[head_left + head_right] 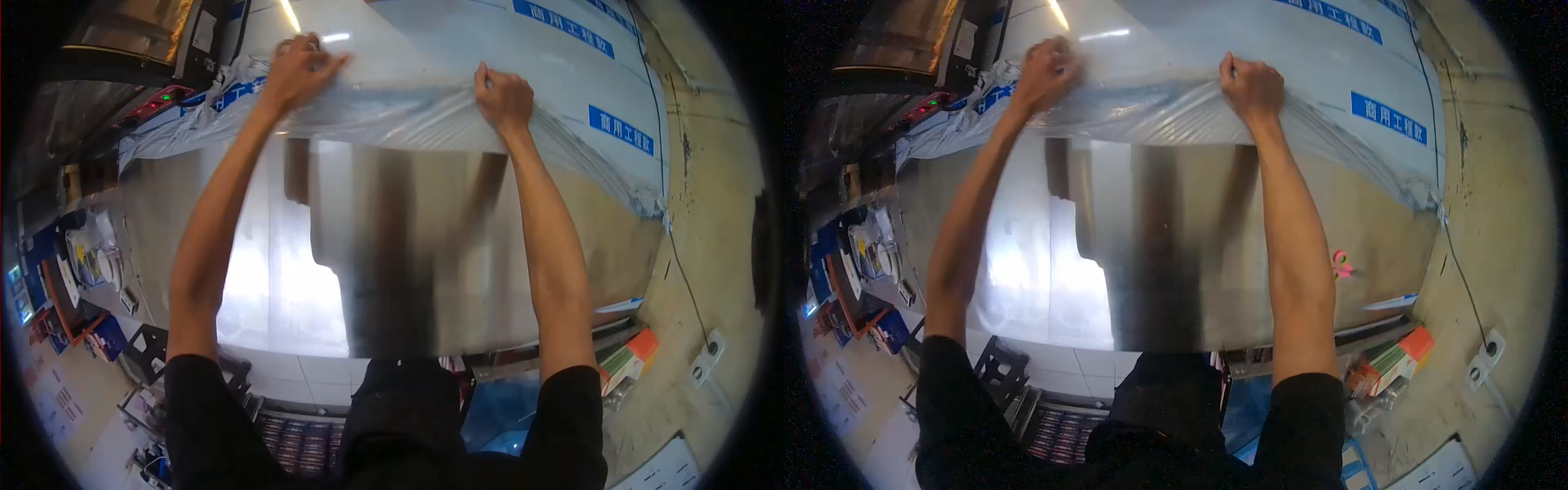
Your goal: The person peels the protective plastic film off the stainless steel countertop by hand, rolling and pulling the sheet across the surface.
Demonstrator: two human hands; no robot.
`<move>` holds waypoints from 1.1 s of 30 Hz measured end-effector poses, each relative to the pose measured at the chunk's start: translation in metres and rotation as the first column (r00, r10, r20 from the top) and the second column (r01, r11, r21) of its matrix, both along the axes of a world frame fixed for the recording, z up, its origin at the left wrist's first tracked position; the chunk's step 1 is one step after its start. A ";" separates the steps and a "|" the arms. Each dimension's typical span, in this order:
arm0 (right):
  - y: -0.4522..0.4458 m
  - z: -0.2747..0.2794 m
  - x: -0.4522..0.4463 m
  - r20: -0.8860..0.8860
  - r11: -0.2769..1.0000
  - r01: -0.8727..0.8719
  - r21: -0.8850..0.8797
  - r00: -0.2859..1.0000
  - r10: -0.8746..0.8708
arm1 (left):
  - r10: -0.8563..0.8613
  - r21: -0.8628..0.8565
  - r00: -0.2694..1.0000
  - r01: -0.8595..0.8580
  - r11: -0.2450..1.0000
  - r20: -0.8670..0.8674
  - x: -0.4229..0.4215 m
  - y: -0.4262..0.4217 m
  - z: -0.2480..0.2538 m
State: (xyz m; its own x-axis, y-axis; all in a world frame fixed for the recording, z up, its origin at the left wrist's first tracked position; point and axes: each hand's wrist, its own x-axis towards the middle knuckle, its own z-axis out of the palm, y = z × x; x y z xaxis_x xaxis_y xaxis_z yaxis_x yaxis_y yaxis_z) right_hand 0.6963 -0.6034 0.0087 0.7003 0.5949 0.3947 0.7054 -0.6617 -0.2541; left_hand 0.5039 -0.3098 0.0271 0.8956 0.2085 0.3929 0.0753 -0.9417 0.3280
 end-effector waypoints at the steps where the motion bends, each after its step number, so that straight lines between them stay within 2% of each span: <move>1: 0.000 0.001 0.000 0.010 1.000 0.005 0.010 1.000 -0.005 | -0.004 0.039 0.993 0.009 0.999 -0.119 0.003 -0.042 0.012; 3: -0.001 0.001 -0.001 0.025 0.999 0.021 0.027 0.999 -0.022 | 0.086 0.140 0.994 -0.075 0.987 -0.071 0.016 -0.103 0.007; 4: 0.000 0.000 -0.001 0.019 1.000 0.024 0.019 1.000 -0.024 | 0.078 0.144 0.995 -0.068 0.987 -0.066 0.022 -0.119 -0.001; 6: 0.002 0.001 0.003 0.020 1.000 0.026 0.010 0.999 -0.026 | 0.242 0.063 0.964 -0.236 0.970 -0.110 0.034 -0.136 -0.018; 7: 0.002 0.000 0.003 0.037 1.000 0.006 0.031 0.999 -0.007 | 0.246 0.055 0.962 -0.241 0.969 -0.115 0.037 -0.132 -0.024; 9: -0.003 -0.005 0.002 0.043 0.999 -0.030 0.031 0.999 0.029 | 0.112 0.035 0.992 -0.114 0.993 0.064 0.042 -0.119 -0.036; 11: -0.002 -0.007 0.008 0.105 0.981 -0.174 0.083 0.981 0.165 | 0.108 0.000 0.994 -0.108 0.994 0.008 0.045 -0.110 -0.035; 15: -0.004 -0.009 0.010 0.125 0.962 -0.255 0.101 0.962 0.242 | -0.027 -0.009 0.993 0.028 1.000 0.116 0.050 -0.101 -0.041; 20: -0.001 -0.007 0.019 0.163 0.942 -0.330 0.067 0.935 0.316 | -0.071 0.043 0.997 0.071 0.997 0.012 0.055 -0.095 -0.040; 23: 0.000 -0.005 0.020 0.118 0.947 -0.316 0.054 0.944 0.309 | -0.112 0.087 0.993 0.108 0.990 0.047 0.057 -0.093 -0.037; 27: 0.002 -0.005 0.025 0.217 0.927 -0.369 0.071 0.912 0.347 | -0.098 0.008 0.994 0.098 0.995 -0.043 0.056 -0.092 -0.025; 29: 0.000 -0.005 0.023 0.159 0.966 -0.260 0.003 0.953 0.256 | 0.051 -0.088 0.979 -0.070 0.994 -0.198 0.057 -0.091 -0.021; 30: -0.002 -0.004 0.021 0.163 0.969 -0.246 0.020 0.957 0.240 | 0.041 -0.070 0.979 -0.056 0.996 -0.198 0.058 -0.091 -0.021; 31: 0.002 0.000 0.022 0.168 0.958 -0.283 0.053 0.948 0.271 | -0.032 -0.052 0.999 0.033 0.998 0.017 0.060 -0.089 -0.025; 32: 0.002 0.002 0.023 0.168 0.944 -0.319 0.080 0.938 0.303 | -0.109 -0.024 0.968 0.118 0.993 0.224 0.062 -0.089 -0.030; 33: 0.000 0.001 0.022 0.161 0.948 -0.311 0.075 0.942 0.296 | -0.116 -0.032 0.969 0.126 0.992 0.220 0.063 -0.089 -0.038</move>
